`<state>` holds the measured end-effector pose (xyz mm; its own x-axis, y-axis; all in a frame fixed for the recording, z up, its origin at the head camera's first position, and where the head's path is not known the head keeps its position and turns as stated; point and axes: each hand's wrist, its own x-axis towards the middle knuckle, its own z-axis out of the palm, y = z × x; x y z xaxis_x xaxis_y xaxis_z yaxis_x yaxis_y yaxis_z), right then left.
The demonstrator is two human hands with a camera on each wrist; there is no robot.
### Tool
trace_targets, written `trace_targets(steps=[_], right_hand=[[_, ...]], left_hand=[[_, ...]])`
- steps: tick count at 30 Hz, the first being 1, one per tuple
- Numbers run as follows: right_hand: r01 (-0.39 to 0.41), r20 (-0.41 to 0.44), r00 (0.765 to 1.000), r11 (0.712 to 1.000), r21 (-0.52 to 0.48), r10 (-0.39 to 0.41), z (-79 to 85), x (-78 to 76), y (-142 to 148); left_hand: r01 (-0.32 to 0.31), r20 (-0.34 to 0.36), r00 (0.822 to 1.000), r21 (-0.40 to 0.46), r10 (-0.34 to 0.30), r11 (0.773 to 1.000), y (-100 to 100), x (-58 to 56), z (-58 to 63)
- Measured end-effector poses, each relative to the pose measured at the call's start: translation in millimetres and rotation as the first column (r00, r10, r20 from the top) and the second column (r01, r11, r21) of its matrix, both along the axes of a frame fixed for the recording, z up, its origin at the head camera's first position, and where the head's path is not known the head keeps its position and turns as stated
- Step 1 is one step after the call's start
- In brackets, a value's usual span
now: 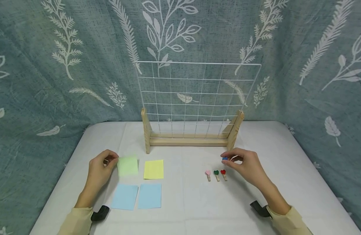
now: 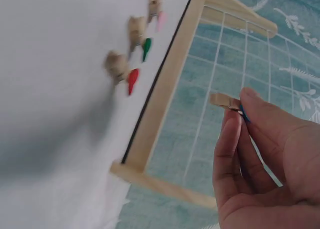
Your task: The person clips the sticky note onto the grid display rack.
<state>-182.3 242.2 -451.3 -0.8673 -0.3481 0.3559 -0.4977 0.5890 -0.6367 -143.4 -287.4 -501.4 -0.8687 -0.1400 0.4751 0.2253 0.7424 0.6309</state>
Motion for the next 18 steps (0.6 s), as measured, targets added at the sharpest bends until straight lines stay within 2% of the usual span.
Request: trace_targets(steps=[5, 10, 18], right_hand=[[-0.005, 0.023, 1.000, 1.000, -0.030, 0.006, 9.7, -6.3, -16], [0.003, 0.027, 1.000, 0.995, -0.104, 0.000, 15.7, -13.9, -33], [-0.038, -0.005, 0.999, 0.969, -0.243, 0.038, 18.8, -26.3, -56]], left_hand=[[-0.010, -0.027, 1.000, 0.019, 0.011, 1.000, 6, -5.3, 10.1], [0.004, -0.047, 0.999, 0.033, -0.003, 0.999, 15, -11.5, 20.3], [0.037, -0.052, 0.998, 0.081, -0.032, 0.996, 32, -25.4, 35.2]])
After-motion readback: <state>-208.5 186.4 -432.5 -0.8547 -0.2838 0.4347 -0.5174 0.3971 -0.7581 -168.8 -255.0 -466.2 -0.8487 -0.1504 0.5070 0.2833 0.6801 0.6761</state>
